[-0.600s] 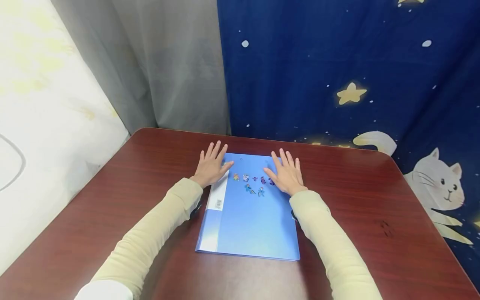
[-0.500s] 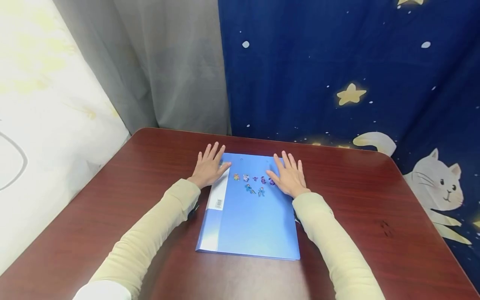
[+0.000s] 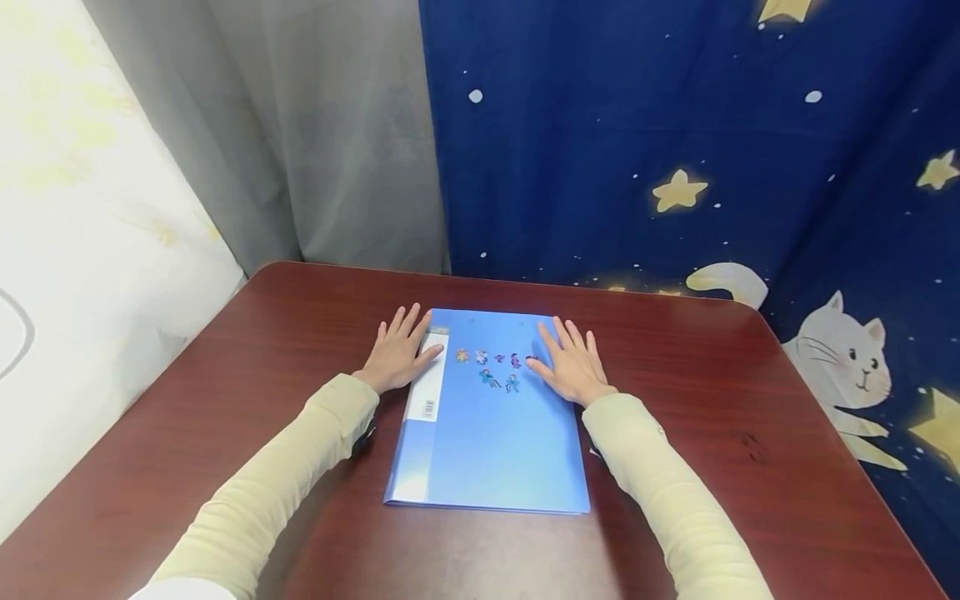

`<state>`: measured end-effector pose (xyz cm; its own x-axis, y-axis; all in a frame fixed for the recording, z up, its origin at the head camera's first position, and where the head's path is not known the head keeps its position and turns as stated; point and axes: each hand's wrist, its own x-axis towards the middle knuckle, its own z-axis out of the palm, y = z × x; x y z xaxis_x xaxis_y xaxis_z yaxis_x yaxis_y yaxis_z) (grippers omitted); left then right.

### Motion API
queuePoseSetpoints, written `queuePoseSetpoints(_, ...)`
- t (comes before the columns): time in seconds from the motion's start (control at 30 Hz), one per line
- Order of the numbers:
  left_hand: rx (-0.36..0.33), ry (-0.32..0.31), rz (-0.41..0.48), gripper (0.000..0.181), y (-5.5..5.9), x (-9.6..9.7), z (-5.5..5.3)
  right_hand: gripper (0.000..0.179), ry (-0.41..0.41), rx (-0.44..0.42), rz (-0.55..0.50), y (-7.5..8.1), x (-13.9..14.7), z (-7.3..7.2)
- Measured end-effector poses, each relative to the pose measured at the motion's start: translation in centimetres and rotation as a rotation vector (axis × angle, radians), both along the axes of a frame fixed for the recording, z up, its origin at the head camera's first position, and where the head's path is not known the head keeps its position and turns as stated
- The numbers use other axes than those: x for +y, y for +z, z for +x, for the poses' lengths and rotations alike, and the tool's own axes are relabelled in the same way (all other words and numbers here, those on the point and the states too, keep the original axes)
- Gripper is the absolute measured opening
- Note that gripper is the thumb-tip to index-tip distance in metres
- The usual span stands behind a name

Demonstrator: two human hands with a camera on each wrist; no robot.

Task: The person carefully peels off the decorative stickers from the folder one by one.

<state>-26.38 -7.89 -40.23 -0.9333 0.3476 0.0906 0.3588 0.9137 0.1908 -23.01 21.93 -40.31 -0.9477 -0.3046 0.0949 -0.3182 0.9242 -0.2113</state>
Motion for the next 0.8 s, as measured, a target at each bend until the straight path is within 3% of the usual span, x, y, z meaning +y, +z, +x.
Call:
queuePoseSetpoints(0.47,0.004,-0.142,-0.016,0.068,-0.6,0.7,1.0,0.068,0.069,-0.039,-0.037,-0.6,-0.2,0.6)
queuePoseSetpoints(0.8,-0.034,-0.214,-0.119,0.069,-0.5,1.6,1.9,0.068,0.091,-0.141,-0.096,-0.7,-0.4,0.9)
